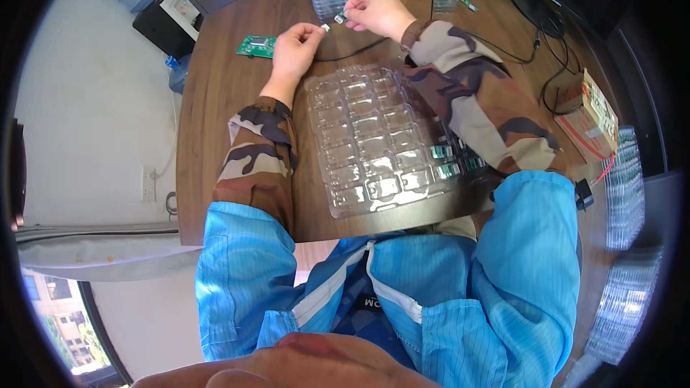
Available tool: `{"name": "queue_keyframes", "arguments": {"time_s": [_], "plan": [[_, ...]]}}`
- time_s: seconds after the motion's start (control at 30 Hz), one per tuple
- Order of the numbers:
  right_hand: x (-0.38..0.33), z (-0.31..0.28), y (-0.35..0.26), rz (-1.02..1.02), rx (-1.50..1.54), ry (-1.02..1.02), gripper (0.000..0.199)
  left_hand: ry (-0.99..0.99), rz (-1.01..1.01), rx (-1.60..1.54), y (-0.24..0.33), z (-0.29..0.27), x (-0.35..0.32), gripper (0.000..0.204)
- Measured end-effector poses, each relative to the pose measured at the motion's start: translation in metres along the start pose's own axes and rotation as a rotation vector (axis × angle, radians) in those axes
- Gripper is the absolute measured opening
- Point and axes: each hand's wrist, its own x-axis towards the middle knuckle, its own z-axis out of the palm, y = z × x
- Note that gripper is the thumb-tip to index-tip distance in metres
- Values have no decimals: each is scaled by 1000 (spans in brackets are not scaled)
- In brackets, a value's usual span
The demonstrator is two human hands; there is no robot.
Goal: Placing small electronic components into designated slots in a plastic tray.
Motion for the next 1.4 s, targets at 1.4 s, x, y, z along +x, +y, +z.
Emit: {"name": "queue_keyframes", "arguments": {"time_s": [1.4], "plan": [[-144,-113,-31,-131,-870,-54,16,-52,24,171,3,-5,3,21]]}}
